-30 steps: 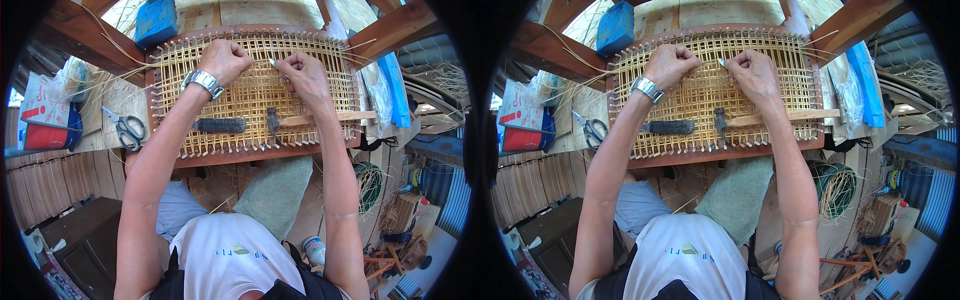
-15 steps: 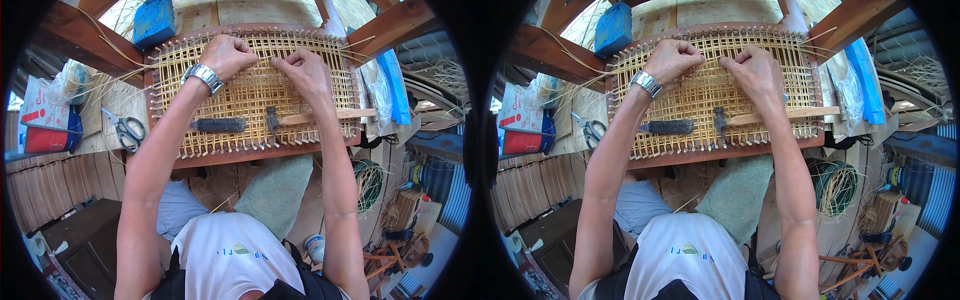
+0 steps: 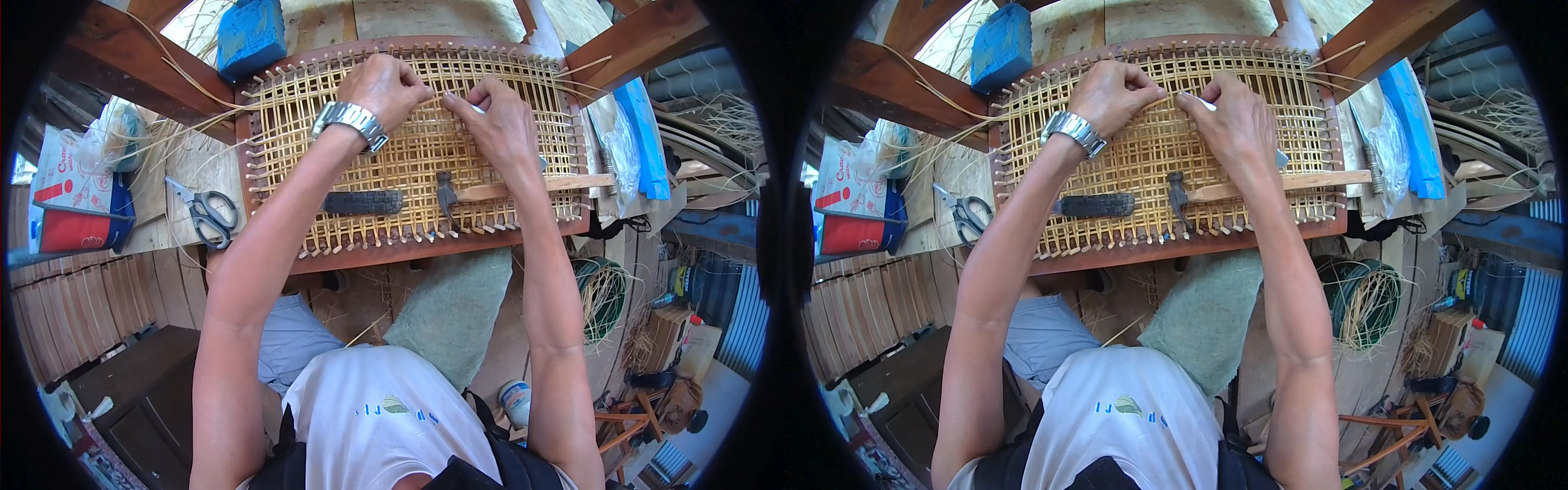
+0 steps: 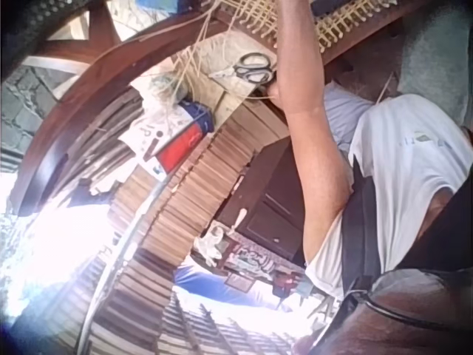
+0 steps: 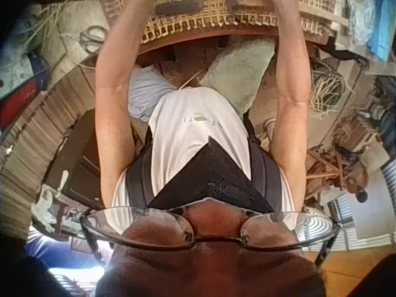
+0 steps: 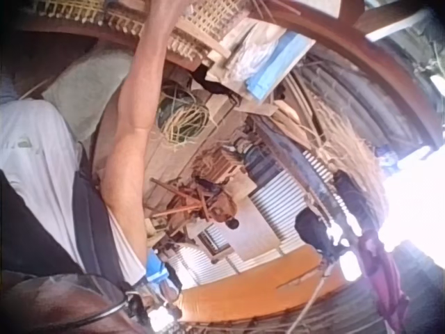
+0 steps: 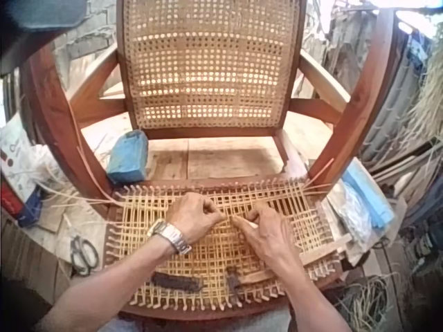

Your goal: Weaving a chair seat using natural fiber strands and securing them to the frame.

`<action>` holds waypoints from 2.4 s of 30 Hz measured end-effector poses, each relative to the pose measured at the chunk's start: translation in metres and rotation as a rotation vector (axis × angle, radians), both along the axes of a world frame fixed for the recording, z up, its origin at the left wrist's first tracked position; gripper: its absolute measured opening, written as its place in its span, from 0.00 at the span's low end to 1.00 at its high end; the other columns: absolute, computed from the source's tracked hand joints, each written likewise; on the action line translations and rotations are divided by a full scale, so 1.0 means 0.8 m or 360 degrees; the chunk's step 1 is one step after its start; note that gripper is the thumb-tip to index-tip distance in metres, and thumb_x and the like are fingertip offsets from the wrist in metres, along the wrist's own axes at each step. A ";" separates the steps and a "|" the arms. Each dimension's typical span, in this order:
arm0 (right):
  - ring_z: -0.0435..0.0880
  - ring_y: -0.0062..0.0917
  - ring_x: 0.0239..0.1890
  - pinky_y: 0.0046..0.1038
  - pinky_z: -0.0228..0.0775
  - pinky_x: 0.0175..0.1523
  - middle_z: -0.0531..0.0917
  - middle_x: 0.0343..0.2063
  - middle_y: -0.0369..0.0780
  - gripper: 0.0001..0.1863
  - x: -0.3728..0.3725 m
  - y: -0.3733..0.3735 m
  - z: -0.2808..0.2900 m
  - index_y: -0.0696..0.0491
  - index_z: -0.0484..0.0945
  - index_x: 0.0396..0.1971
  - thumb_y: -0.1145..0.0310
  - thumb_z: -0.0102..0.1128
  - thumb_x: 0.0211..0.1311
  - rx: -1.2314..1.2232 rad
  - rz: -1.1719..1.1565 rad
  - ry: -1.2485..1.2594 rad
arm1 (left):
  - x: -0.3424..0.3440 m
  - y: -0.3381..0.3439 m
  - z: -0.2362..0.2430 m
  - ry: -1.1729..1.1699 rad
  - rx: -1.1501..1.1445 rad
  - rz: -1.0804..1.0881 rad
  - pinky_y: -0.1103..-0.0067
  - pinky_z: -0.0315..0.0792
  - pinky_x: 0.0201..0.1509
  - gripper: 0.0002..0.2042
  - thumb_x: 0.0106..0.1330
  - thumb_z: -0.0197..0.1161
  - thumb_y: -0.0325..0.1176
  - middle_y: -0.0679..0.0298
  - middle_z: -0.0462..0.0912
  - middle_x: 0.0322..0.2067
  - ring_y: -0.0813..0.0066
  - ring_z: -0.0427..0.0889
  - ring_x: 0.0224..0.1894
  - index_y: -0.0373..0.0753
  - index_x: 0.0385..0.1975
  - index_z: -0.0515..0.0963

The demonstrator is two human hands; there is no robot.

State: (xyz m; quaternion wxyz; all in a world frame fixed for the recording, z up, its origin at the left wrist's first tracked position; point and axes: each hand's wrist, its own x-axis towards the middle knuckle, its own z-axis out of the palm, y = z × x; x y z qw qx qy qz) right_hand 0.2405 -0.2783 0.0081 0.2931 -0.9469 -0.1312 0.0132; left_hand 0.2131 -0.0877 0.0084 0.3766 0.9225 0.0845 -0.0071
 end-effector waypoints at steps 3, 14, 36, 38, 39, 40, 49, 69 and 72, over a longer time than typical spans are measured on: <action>0.84 0.40 0.28 0.39 0.74 0.38 0.83 0.22 0.47 0.17 -0.002 -0.011 0.012 0.55 0.80 0.31 0.55 0.69 0.60 -0.0263 0.0115 -0.0227 | -0.002 0.000 0.003 0.0006 0.0150 -0.0034 0.79 0.75 0.29 0.14 0.60 0.71 0.44 0.61 0.86 0.21 0.79 0.82 0.21 0.37 0.32 0.88; 0.83 0.26 0.29 0.33 0.75 0.39 0.85 0.25 0.40 0.25 0.013 -0.014 0.006 0.57 0.83 0.29 0.46 0.73 0.51 -0.0083 -0.0104 0.0098 | -0.006 0.008 0.012 0.0192 -0.0254 0.0032 0.79 0.76 0.32 0.10 0.55 0.67 0.40 0.66 0.84 0.16 0.80 0.83 0.21 0.40 0.20 0.85; 0.84 0.42 0.31 0.42 0.73 0.40 0.84 0.26 0.48 0.14 0.004 -0.016 0.004 0.59 0.80 0.31 0.61 0.64 0.64 -0.0301 0.0153 -0.0202 | -0.004 -0.017 0.008 0.0039 0.0104 0.0038 0.73 0.75 0.32 0.12 0.61 0.71 0.42 0.61 0.85 0.22 0.72 0.83 0.24 0.40 0.34 0.86; 0.82 0.50 0.35 0.47 0.71 0.43 0.83 0.29 0.52 0.14 0.005 -0.010 0.005 0.60 0.79 0.30 0.61 0.64 0.63 -0.0325 0.0129 -0.0158 | -0.015 -0.008 0.009 -0.0022 -0.0188 0.0071 0.77 0.76 0.32 0.15 0.60 0.73 0.38 0.63 0.87 0.27 0.77 0.84 0.26 0.38 0.44 0.84; 0.83 0.50 0.36 0.47 0.72 0.43 0.84 0.29 0.52 0.15 0.006 -0.009 -0.004 0.60 0.79 0.31 0.60 0.64 0.63 -0.0230 0.0089 -0.0230 | -0.018 -0.008 0.005 -0.0086 -0.0461 0.0126 0.81 0.75 0.32 0.19 0.61 0.73 0.36 0.65 0.87 0.29 0.80 0.85 0.28 0.37 0.50 0.81; 0.83 0.49 0.36 0.46 0.72 0.43 0.84 0.29 0.51 0.16 0.006 -0.008 -0.008 0.60 0.80 0.31 0.59 0.64 0.63 -0.0133 0.0049 -0.0303 | -0.020 -0.010 0.004 -0.0088 -0.0451 0.0122 0.81 0.75 0.32 0.19 0.61 0.73 0.36 0.65 0.87 0.29 0.80 0.85 0.28 0.37 0.50 0.81; 0.86 0.43 0.37 0.41 0.75 0.47 0.87 0.30 0.47 0.18 0.009 -0.009 0.003 0.56 0.85 0.34 0.53 0.66 0.60 0.0072 -0.0179 -0.0084 | -0.014 -0.043 0.042 -0.0186 0.1013 0.0163 0.61 0.72 0.48 0.31 0.50 0.70 0.67 0.52 0.85 0.26 0.55 0.86 0.33 0.40 0.35 0.85; 0.78 0.22 0.26 0.26 0.71 0.36 0.81 0.23 0.38 0.14 0.024 -0.156 0.044 0.57 0.80 0.35 0.59 0.64 0.67 0.0107 0.0039 -0.0353 | 0.022 -0.089 0.070 -0.0583 -0.0692 -0.0432 0.83 0.73 0.26 0.13 0.64 0.71 0.45 0.67 0.87 0.24 0.85 0.79 0.22 0.43 0.38 0.88; 0.84 0.36 0.29 0.35 0.74 0.39 0.84 0.25 0.46 0.11 0.009 -0.072 0.029 0.56 0.80 0.35 0.62 0.62 0.66 -0.0001 0.0207 -0.0200 | 0.011 -0.044 0.056 -0.0313 -0.0699 -0.0100 0.87 0.72 0.27 0.12 0.65 0.70 0.42 0.68 0.86 0.26 0.88 0.79 0.25 0.40 0.40 0.87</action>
